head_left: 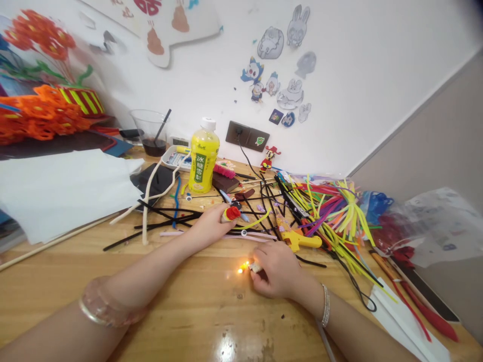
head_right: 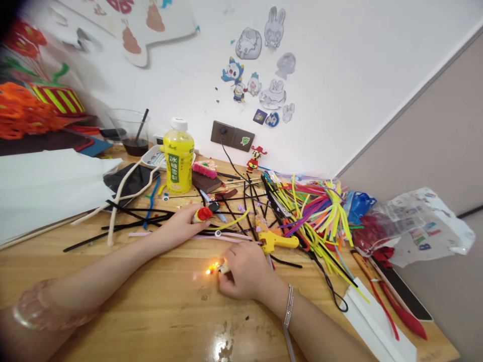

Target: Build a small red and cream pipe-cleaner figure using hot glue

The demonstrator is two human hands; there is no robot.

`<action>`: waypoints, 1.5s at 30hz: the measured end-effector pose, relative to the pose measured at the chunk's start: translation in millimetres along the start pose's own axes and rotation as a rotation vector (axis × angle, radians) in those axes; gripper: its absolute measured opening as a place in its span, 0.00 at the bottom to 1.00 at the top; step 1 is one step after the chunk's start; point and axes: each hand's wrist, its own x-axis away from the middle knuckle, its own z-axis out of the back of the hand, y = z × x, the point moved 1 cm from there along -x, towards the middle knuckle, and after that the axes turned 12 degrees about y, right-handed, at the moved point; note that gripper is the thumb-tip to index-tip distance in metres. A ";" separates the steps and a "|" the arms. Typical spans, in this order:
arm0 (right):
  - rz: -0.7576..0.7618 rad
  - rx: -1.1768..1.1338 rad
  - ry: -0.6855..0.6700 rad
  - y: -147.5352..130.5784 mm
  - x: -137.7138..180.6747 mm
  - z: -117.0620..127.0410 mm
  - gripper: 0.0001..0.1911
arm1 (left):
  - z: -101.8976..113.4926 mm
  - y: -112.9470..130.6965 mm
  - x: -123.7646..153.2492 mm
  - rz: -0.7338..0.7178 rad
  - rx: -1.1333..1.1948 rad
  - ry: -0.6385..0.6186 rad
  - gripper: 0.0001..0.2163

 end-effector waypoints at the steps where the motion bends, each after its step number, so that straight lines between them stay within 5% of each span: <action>1: -0.004 -0.001 0.005 -0.4 0.0 -0.2 0.09 | 0.0 0.2 -0.1 0.000 0.000 0.000 0.08; 10: -0.029 -0.046 0.004 -0.1 -0.4 1.1 0.10 | -0.5 -2.6 0.3 -0.005 0.003 -0.004 0.07; 19: 0.028 -0.418 -0.031 -0.3 -6.5 5.8 0.09 | 0.0 -0.6 0.2 -0.016 0.005 -0.009 0.07; 26: 0.052 -0.278 -0.044 -1.4 -0.9 -5.2 0.05 | -0.6 -1.8 -0.1 -0.025 0.000 -0.008 0.06; 34: -0.075 -0.403 -0.062 3.6 -2.5 7.7 0.09 | -0.4 -0.7 0.2 -0.021 0.003 -0.009 0.06; 38: -0.038 -0.281 -0.006 7.3 -2.3 8.8 0.15 | -0.6 -0.1 -0.4 -0.021 0.006 -0.007 0.06; 45: 0.004 -0.085 -0.055 -0.4 -1.2 2.6 0.10 | -1.6 -2.0 -0.2 -0.024 0.004 -0.001 0.06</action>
